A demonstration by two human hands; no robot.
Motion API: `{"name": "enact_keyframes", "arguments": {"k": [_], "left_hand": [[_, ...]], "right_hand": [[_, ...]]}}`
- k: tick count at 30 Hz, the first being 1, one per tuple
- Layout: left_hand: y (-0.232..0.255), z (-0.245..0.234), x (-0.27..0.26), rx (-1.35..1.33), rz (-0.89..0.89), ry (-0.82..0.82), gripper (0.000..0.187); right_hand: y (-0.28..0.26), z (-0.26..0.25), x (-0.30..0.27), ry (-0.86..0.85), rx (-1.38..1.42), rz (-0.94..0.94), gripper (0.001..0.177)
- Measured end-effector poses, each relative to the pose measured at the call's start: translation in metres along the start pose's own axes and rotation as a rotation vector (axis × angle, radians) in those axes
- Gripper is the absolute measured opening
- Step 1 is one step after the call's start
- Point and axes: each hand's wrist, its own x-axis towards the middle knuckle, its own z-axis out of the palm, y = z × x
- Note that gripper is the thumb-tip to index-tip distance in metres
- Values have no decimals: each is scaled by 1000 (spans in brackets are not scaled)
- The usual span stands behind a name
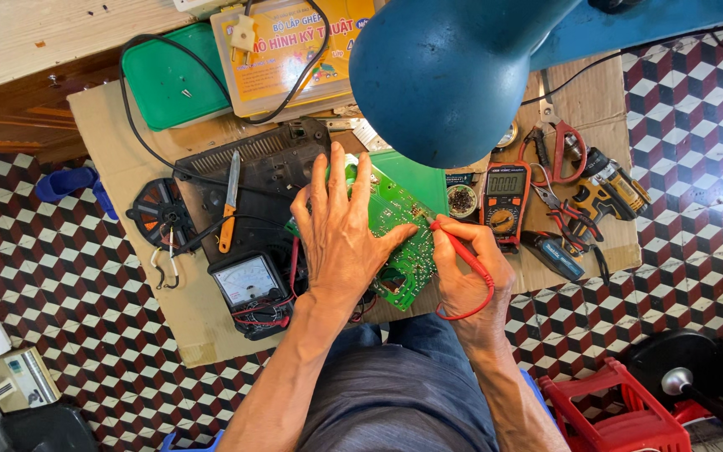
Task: The person holds a green circuit board and uses a multimeter with red and black probes to test various points on the board. They flip the board over to test the other side and continue probing different components while observing the multimeter readings.
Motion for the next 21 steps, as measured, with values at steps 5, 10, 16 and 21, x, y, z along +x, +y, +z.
{"name": "enact_keyframes", "arguments": {"k": [5,10,16,21], "left_hand": [[1,-2,1,-9,-4,-4,107],[-12,-15,0,-42,-51,18,102],[-53,-34,-8,-299,-328,-57,77],[-53,-23,-14,-445,-413,-71,75]], "right_hand": [[1,2,0,72,-40,113,14],[8,-9,-5,131,80,36,23],[29,-11,-22,84,-60,153,28],[40,-5,-19,108,56,273,30]]}}
